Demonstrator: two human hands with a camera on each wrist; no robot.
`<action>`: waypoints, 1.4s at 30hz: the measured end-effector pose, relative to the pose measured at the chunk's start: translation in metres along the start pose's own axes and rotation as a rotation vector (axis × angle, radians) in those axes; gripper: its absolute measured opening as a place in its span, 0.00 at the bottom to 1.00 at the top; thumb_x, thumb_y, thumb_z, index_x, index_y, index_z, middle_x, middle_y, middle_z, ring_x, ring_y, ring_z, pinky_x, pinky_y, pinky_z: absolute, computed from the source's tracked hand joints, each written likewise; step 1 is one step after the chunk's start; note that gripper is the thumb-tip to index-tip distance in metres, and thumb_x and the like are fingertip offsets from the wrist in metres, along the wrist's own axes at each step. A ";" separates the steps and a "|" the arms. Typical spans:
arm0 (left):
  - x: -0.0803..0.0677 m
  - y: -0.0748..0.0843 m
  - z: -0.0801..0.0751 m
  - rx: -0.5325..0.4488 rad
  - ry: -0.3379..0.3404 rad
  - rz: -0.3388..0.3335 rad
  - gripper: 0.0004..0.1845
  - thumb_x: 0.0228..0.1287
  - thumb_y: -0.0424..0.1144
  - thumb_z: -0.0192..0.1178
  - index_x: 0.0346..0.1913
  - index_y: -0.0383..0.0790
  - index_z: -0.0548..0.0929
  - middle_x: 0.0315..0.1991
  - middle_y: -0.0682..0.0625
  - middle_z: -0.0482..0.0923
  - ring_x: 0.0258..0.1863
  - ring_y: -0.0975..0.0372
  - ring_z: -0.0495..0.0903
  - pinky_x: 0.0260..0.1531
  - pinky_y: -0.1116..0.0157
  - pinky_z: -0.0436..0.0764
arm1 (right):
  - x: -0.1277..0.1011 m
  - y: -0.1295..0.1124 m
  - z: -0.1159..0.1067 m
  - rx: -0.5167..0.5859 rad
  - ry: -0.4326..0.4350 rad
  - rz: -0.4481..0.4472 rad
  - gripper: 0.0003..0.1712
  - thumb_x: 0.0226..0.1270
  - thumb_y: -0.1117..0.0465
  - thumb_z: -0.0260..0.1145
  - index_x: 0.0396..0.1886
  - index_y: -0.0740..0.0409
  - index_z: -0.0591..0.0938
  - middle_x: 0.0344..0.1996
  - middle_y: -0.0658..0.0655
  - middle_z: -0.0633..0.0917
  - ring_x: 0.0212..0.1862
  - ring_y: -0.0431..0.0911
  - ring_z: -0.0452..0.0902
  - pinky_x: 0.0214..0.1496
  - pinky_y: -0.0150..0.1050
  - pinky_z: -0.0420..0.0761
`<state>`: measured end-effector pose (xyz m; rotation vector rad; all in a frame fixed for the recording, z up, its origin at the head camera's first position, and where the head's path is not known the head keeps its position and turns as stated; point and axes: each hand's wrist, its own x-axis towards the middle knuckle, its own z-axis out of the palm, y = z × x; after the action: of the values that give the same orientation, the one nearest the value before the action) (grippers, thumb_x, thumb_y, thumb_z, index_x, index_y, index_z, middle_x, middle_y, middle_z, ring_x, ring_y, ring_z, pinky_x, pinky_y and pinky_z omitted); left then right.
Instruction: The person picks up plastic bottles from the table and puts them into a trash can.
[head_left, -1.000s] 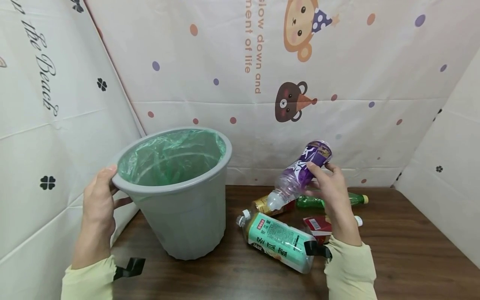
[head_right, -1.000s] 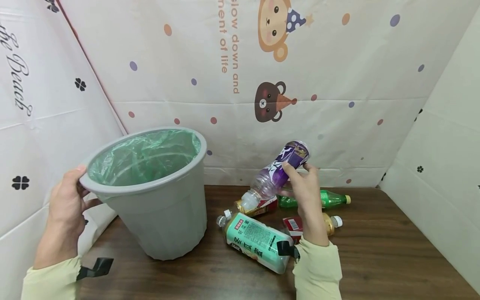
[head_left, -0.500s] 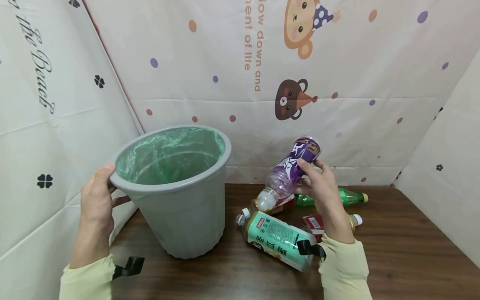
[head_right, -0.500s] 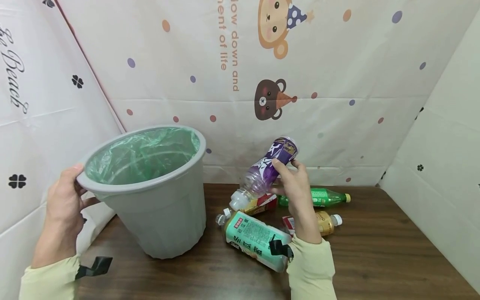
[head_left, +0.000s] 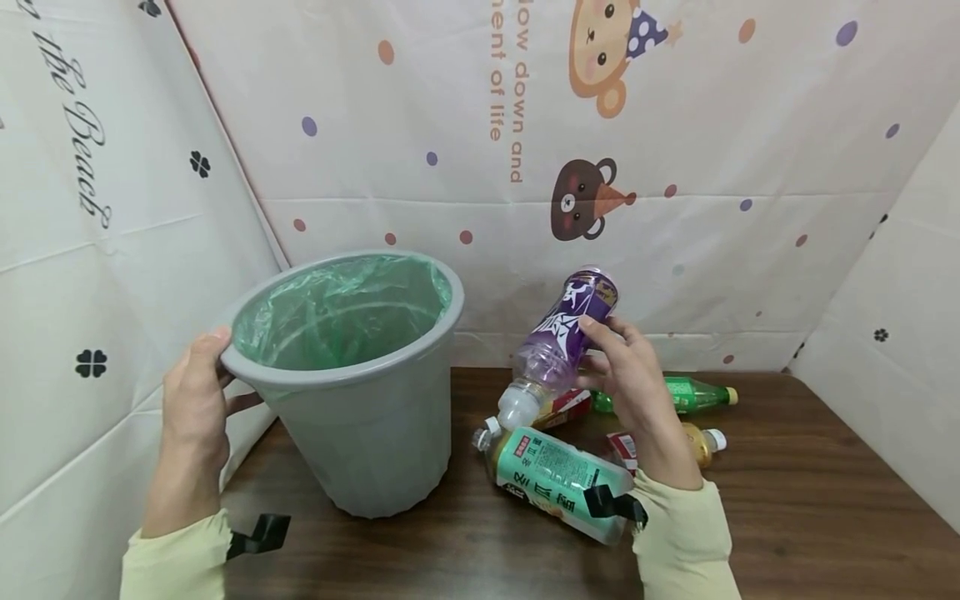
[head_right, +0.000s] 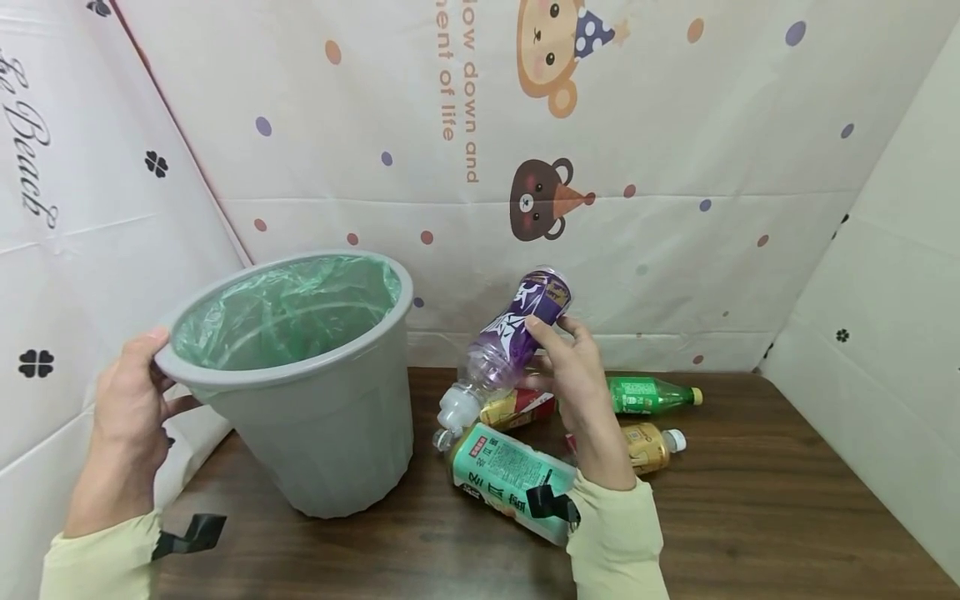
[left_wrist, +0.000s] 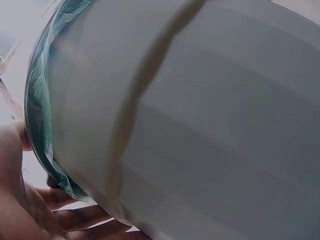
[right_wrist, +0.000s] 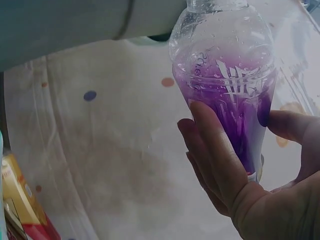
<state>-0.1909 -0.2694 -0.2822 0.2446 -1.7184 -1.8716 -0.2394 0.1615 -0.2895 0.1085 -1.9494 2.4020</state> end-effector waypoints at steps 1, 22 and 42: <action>0.000 0.000 0.000 0.001 0.000 0.002 0.16 0.81 0.53 0.55 0.44 0.46 0.84 0.38 0.57 0.87 0.41 0.65 0.84 0.24 0.67 0.85 | 0.000 0.000 0.002 0.003 -0.010 -0.001 0.49 0.82 0.47 0.62 0.84 0.64 0.46 0.73 0.71 0.67 0.46 0.46 0.88 0.41 0.36 0.90; 0.000 0.000 0.000 0.041 -0.009 0.004 0.18 0.82 0.55 0.53 0.45 0.46 0.84 0.41 0.56 0.85 0.45 0.63 0.83 0.26 0.66 0.86 | 0.001 0.005 0.025 0.076 -0.094 -0.002 0.40 0.82 0.51 0.60 0.80 0.66 0.55 0.64 0.67 0.71 0.40 0.46 0.85 0.36 0.34 0.88; -0.003 0.000 0.002 0.042 0.005 0.033 0.18 0.81 0.55 0.54 0.46 0.45 0.84 0.41 0.55 0.86 0.45 0.62 0.83 0.25 0.66 0.85 | 0.013 -0.009 0.037 0.080 -0.279 -0.044 0.37 0.84 0.50 0.56 0.78 0.70 0.57 0.61 0.66 0.75 0.45 0.49 0.86 0.46 0.40 0.89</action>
<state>-0.1895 -0.2665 -0.2827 0.2353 -1.7495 -1.8117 -0.2504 0.1274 -0.2719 0.5095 -1.9283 2.5535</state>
